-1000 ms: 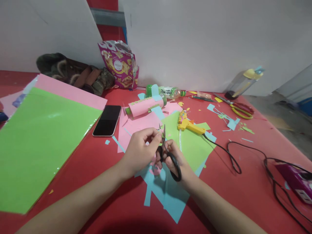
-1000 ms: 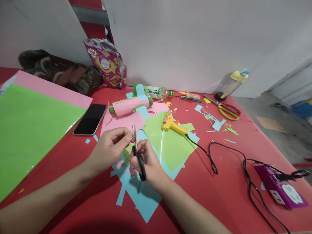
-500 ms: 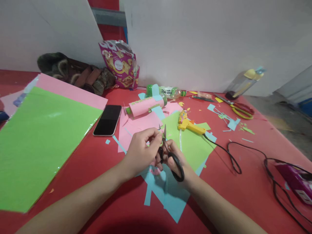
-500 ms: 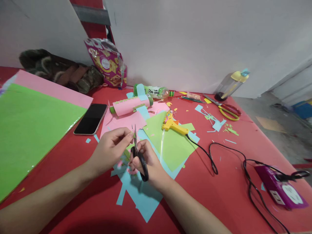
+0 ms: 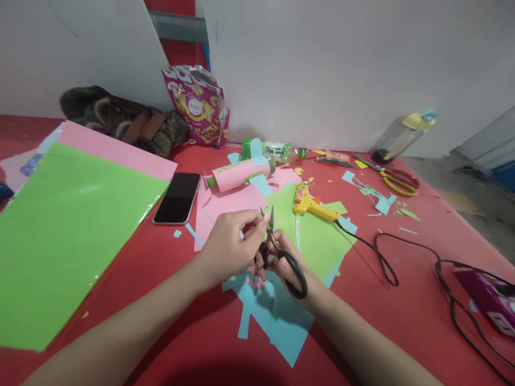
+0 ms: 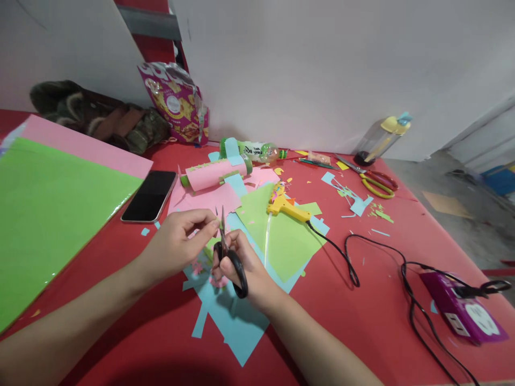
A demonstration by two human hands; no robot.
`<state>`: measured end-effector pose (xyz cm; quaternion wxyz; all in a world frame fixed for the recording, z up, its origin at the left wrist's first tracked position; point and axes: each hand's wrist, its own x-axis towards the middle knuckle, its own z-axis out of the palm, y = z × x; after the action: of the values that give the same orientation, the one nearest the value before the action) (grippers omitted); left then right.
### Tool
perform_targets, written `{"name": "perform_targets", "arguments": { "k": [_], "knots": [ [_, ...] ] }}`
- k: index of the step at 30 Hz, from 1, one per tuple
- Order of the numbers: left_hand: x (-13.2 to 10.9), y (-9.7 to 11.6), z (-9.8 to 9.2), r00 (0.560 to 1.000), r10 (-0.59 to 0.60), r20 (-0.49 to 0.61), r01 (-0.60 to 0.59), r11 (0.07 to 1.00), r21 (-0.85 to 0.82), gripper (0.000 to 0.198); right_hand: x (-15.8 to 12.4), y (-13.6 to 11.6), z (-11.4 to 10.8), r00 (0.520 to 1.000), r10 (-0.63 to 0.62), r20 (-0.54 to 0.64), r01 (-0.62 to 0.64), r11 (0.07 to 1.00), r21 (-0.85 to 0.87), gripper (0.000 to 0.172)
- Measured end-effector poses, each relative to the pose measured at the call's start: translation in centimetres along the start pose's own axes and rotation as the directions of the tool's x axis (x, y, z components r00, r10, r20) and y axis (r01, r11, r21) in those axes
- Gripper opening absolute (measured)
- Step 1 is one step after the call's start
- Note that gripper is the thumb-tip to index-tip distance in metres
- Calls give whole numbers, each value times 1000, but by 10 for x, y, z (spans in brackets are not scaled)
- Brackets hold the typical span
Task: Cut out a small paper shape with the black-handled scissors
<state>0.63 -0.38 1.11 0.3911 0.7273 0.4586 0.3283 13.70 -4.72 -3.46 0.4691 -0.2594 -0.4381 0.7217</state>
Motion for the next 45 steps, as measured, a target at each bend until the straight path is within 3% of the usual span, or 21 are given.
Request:
{"name": "perform_targets", "arguments": {
  "k": [10, 20, 29, 45],
  "knots": [
    [-5, 1, 8, 994, -102, -50, 96, 990, -101, 22, 1, 1, 3, 999, -32, -42, 30, 999, -35, 38],
    [-10, 2, 17, 985, -99, -138, 81, 988, -130, 24, -1, 0, 7, 993, -44, -110, 28, 990, -138, 41],
    [-14, -1, 23, 976, -65, -208, 54, 997, -56, 26, -4, 4, 7, 990, -10, -138, -15, 984, -177, 42],
    [-13, -3, 24, 974, 20, -227, 3, 995, 101, 26, -5, 1, 9, 990, -68, -123, 21, 937, -350, 41]
  ]
}}
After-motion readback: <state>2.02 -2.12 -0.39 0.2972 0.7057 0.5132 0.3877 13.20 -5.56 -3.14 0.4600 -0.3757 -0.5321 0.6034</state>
